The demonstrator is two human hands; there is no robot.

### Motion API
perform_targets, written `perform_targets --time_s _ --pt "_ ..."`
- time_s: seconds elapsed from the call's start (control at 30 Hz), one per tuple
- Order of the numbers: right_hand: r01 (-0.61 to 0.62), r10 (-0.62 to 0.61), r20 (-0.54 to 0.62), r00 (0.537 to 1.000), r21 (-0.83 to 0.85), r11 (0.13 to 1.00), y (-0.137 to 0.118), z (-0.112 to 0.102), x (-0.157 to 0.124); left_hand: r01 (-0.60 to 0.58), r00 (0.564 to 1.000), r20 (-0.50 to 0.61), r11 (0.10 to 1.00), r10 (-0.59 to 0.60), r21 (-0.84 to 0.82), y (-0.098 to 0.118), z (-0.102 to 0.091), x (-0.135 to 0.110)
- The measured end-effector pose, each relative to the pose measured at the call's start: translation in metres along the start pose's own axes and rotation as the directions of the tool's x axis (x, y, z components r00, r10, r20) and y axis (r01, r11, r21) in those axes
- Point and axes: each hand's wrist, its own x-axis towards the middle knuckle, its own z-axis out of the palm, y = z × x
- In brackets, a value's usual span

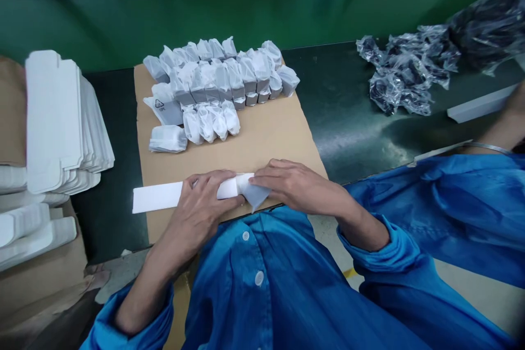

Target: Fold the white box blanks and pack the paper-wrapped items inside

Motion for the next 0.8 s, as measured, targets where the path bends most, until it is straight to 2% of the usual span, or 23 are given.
perform_targets --time_s 0.1,0.2,0.27,0.37,0.47,0.53,0.67,0.73,0.8 --pt "-0.069 0.065 -0.143 0.988 -0.029 0.997 -0.007 0.018 0.006 -0.006 1.0 -0.02 0.999 0.007 0.04 -0.002 0.002 0.001" --pt "-0.173 0.143 -0.32 0.937 -0.065 0.983 -0.023 0.044 0.014 0.009 0.998 -0.063 0.997 -0.004 0.079 -0.004 0.006 -0.001" --pt "-0.218 0.188 -0.395 0.899 -0.032 0.975 -0.035 0.058 0.017 0.012 0.996 -0.094 0.996 -0.004 0.086 -0.005 0.008 -0.004" --pt "-0.269 0.288 -0.485 0.826 0.11 0.957 -0.046 0.065 0.017 0.011 0.99 -0.138 0.996 0.001 0.09 -0.003 0.011 -0.006" --pt "-0.278 0.326 -0.549 0.769 0.171 0.945 -0.048 0.062 0.017 0.033 0.982 -0.188 0.995 -0.015 0.094 0.0 0.014 -0.007" --pt "-0.256 0.319 -0.541 0.779 0.19 0.948 -0.048 0.057 0.018 0.073 0.971 -0.236 0.992 -0.046 0.104 0.002 0.016 -0.007" --pt "-0.227 0.293 -0.457 0.84 0.195 0.954 -0.05 0.049 0.022 0.125 0.936 -0.345 0.985 -0.077 0.117 0.004 0.025 -0.01" --pt "-0.196 0.32 -0.394 0.861 0.324 0.925 -0.051 0.045 0.025 0.14 0.907 -0.412 0.984 -0.082 0.114 0.003 0.029 -0.012" --pt "-0.174 0.38 -0.279 0.882 0.558 0.812 -0.049 0.041 0.029 0.168 0.875 -0.474 0.98 -0.099 0.106 0.0 0.032 -0.015"
